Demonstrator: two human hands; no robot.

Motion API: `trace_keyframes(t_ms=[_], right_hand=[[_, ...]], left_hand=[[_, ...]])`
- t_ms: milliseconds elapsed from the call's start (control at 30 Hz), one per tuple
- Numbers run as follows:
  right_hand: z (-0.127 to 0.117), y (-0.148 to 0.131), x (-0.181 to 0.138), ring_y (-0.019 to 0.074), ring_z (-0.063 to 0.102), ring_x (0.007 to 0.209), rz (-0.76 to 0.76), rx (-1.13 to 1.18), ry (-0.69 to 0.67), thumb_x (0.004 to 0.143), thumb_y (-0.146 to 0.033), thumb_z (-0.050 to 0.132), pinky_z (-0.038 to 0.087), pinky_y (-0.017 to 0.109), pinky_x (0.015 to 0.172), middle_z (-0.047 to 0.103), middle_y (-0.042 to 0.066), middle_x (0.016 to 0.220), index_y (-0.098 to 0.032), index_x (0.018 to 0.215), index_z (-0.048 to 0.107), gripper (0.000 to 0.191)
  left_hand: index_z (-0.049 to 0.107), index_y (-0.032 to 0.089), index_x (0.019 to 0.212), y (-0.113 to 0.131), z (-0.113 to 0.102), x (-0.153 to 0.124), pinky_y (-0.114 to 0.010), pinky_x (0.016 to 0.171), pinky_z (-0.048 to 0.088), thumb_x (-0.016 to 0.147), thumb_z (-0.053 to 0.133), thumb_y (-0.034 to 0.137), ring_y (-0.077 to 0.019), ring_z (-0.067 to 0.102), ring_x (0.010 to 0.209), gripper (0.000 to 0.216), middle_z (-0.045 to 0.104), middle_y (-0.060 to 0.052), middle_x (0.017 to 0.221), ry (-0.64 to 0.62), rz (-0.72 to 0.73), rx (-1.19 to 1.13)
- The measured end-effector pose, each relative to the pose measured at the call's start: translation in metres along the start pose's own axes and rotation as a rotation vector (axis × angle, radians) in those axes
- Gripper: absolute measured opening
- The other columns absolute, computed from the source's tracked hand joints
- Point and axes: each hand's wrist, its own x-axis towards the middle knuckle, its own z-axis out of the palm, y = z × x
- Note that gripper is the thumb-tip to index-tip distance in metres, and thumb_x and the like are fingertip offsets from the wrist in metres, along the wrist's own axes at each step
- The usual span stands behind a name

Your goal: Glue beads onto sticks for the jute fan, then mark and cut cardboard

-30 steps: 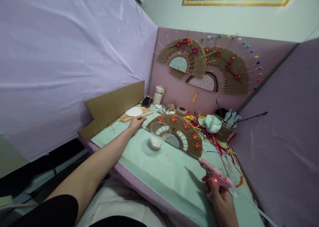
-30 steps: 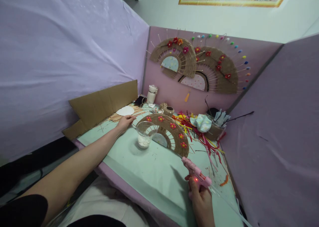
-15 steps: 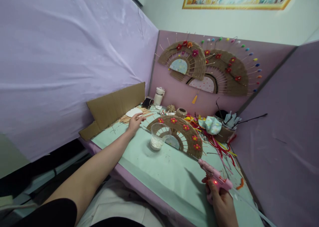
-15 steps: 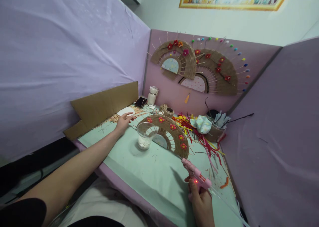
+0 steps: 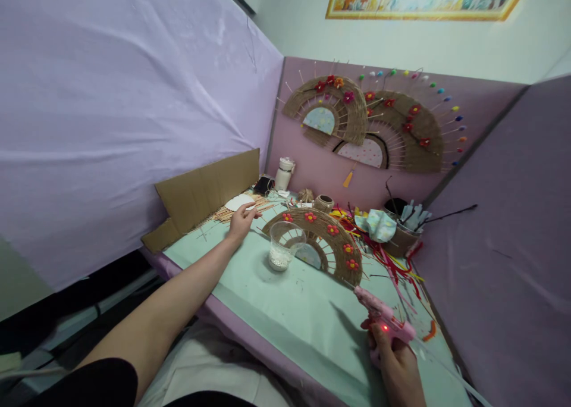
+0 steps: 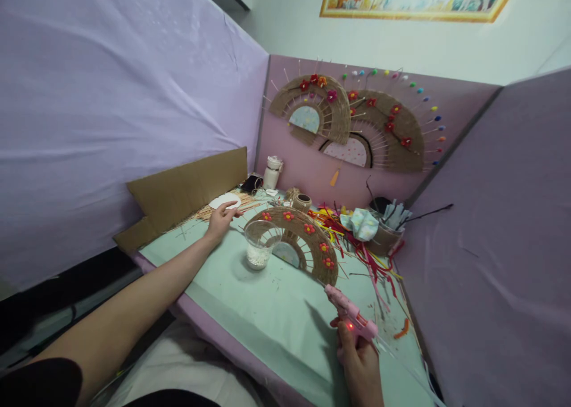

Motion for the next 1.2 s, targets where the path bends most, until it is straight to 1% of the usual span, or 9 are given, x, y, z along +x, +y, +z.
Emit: trace_keyframes(t_ms=[100, 233, 367, 600, 833, 967, 1100, 1167, 1200], right_hand=[[0.001, 0.001, 0.0, 0.011, 0.037, 0.05, -0.008, 0.025, 0.033, 0.071, -0.07, 0.06, 0.032, 0.025, 0.047, 0.047, -0.003, 0.059, -0.016, 0.08, 0.063, 0.055], [0.001, 0.003, 0.0, 0.0108, 0.035, 0.048, 0.016, 0.014, 0.0, 0.067, -0.074, 0.061, 0.029, 0.025, 0.045, 0.047, -0.003, 0.057, -0.015, 0.078, 0.063, 0.059], [0.003, 0.002, -0.001, 0.011, 0.035, 0.049, -0.019, 0.02, 0.053, 0.072, -0.07, 0.059, 0.03, 0.025, 0.046, 0.046, -0.003, 0.057, -0.016, 0.079, 0.062, 0.055], [0.002, -0.001, -0.001, 0.0113, 0.038, 0.05, 0.01, 0.022, 0.025, 0.068, -0.072, 0.062, 0.032, 0.025, 0.046, 0.048, -0.002, 0.058, -0.016, 0.077, 0.064, 0.058], [0.004, -0.001, -0.004, 0.0113, 0.037, 0.051, -0.015, 0.0, 0.067, 0.072, -0.07, 0.058, 0.033, 0.025, 0.048, 0.047, -0.003, 0.059, -0.015, 0.08, 0.064, 0.056], [0.001, 0.01, 0.003, 0.0119, 0.04, 0.051, 0.018, 0.008, 0.029, 0.069, -0.073, 0.059, 0.034, 0.025, 0.047, 0.049, -0.002, 0.06, -0.015, 0.081, 0.065, 0.06], [-0.001, 0.017, 0.008, 0.0116, 0.038, 0.049, 0.03, 0.02, 0.019, 0.066, -0.076, 0.06, 0.033, 0.025, 0.045, 0.047, -0.002, 0.057, -0.015, 0.079, 0.065, 0.063], [-0.002, 0.015, 0.008, 0.0118, 0.039, 0.049, 0.03, 0.021, 0.0, 0.067, -0.074, 0.06, 0.034, 0.025, 0.046, 0.047, -0.002, 0.058, -0.015, 0.08, 0.065, 0.06], [-0.002, 0.013, 0.007, 0.0119, 0.04, 0.05, 0.032, 0.017, -0.012, 0.068, -0.073, 0.061, 0.035, 0.025, 0.046, 0.047, -0.002, 0.058, -0.015, 0.08, 0.065, 0.059]], left_hand=[[0.062, 0.012, 0.11, -0.002, 0.0, 0.001, -0.03, 0.071, 0.046, 0.075, 0.062, 0.039, -0.0182, 0.065, 0.071, 0.044, 0.072, -0.006, 0.07, -0.001, 0.009, 0.004], [0.063, 0.012, 0.11, -0.003, 0.0, 0.002, -0.031, 0.071, 0.046, 0.074, 0.063, 0.04, -0.0189, 0.065, 0.07, 0.045, 0.072, -0.007, 0.071, 0.0, 0.018, 0.004], [0.062, 0.013, 0.11, -0.003, 0.0, 0.001, -0.031, 0.07, 0.045, 0.075, 0.063, 0.04, -0.0193, 0.065, 0.072, 0.045, 0.073, -0.008, 0.072, 0.009, 0.014, 0.0], [0.063, 0.014, 0.109, -0.003, -0.001, 0.001, -0.03, 0.07, 0.045, 0.074, 0.064, 0.043, -0.0191, 0.066, 0.073, 0.045, 0.072, -0.007, 0.072, 0.012, -0.009, 0.005], [0.062, 0.014, 0.106, -0.001, 0.0, 0.0, -0.031, 0.07, 0.045, 0.073, 0.064, 0.042, -0.0192, 0.065, 0.071, 0.044, 0.072, -0.007, 0.072, 0.009, 0.001, -0.02], [0.06, 0.016, 0.103, 0.003, -0.004, 0.004, -0.028, 0.068, 0.044, 0.071, 0.065, 0.037, -0.018, 0.064, 0.074, 0.039, 0.069, -0.005, 0.073, 0.098, -0.011, -0.066], [0.057, 0.019, 0.095, 0.021, -0.008, -0.003, -0.024, 0.059, 0.041, 0.068, 0.068, 0.034, -0.0141, 0.058, 0.069, 0.033, 0.061, 0.0, 0.073, 0.306, -0.016, -0.176], [0.057, 0.02, 0.09, 0.047, -0.005, -0.023, -0.022, 0.057, 0.04, 0.068, 0.07, 0.032, -0.0113, 0.054, 0.066, 0.028, 0.058, 0.001, 0.073, 0.307, 0.004, -0.288], [0.058, 0.021, 0.088, 0.066, -0.002, -0.038, -0.022, 0.057, 0.04, 0.07, 0.07, 0.032, -0.0105, 0.054, 0.065, 0.025, 0.057, 0.001, 0.074, 0.251, 0.016, -0.371]])
